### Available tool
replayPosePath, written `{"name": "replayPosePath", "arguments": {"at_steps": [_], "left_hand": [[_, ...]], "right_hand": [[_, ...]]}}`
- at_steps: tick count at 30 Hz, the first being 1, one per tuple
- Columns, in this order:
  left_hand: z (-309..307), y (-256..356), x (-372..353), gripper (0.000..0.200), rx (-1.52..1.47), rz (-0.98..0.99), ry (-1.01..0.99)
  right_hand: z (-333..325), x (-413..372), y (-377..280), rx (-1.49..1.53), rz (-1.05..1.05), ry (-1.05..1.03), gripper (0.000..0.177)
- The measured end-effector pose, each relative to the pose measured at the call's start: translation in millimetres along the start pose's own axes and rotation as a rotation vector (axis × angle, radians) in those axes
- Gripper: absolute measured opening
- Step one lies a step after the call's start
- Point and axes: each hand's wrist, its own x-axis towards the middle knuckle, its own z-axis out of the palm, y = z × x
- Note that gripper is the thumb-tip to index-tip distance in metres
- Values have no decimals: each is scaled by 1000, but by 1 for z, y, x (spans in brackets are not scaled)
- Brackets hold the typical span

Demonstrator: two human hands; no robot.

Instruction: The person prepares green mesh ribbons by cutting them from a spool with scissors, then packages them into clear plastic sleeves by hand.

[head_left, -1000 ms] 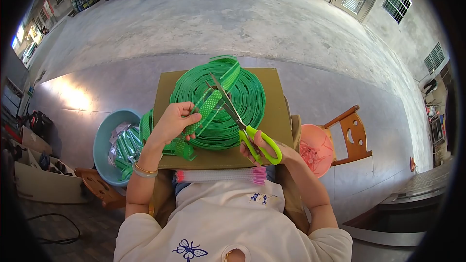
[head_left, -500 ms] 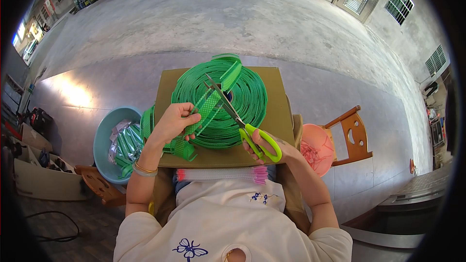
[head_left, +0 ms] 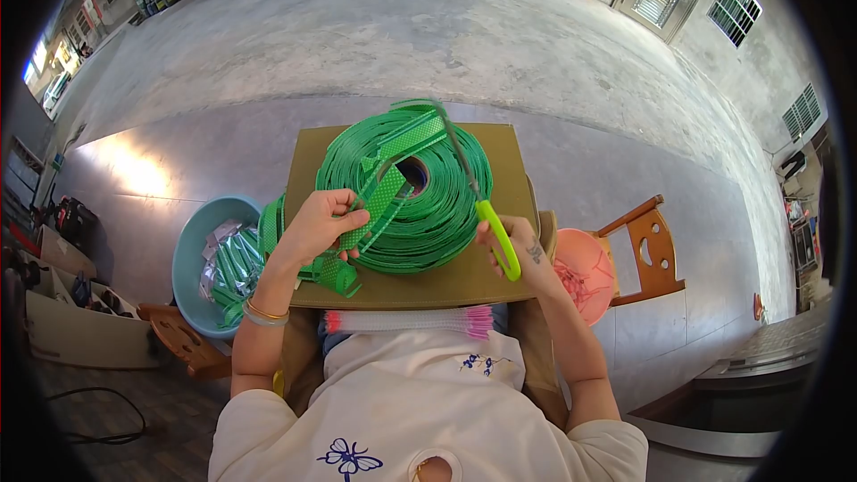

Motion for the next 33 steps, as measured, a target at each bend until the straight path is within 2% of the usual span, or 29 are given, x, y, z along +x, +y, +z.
{"name": "replayPosePath", "arguments": {"at_steps": [2, 5, 8, 11, 14, 16, 19, 22, 25, 28, 31, 33], "left_hand": [[2, 6, -5, 13, -8, 23, -4], [9, 21, -14, 13, -10, 85, -11], [18, 40, -23, 12, -9, 152, -36], [29, 61, -31, 11, -25, 183, -48], [39, 82, -31, 11, -11, 235, -43], [49, 91, -27, 12, 24, 295, -40], [61, 100, -17, 14, 117, 361, -122], [61, 100, -7, 17, -39, 307, -270], [48, 93, -3, 20, 6, 375, -345], [40, 93, -4, 22, 291, 366, -273], [42, 107, -11, 19, 304, 263, -283], [43, 110, -13, 17, 393, 638, -144]], "right_hand": [[-12, 10, 4, -378, -116, 323, 32], [-28, 22, 47, -696, -339, 657, 31], [-35, 16, 66, -743, -286, 659, 28], [-35, 13, 76, -850, -367, 578, 29], [-31, 8, 31, -712, -578, 486, 40], [-15, -5, -30, -90, -642, 285, 37], [-2, -14, -82, 506, -613, -7, 26], [-6, -11, -108, 334, -593, 169, 20], [-20, -4, -112, 392, -627, 275, 17], [-33, 0, -106, 465, -603, 294, 16], [-34, 11, -100, 648, -554, 176, 18], [-29, 24, -91, 785, -457, 65, 18]]}}
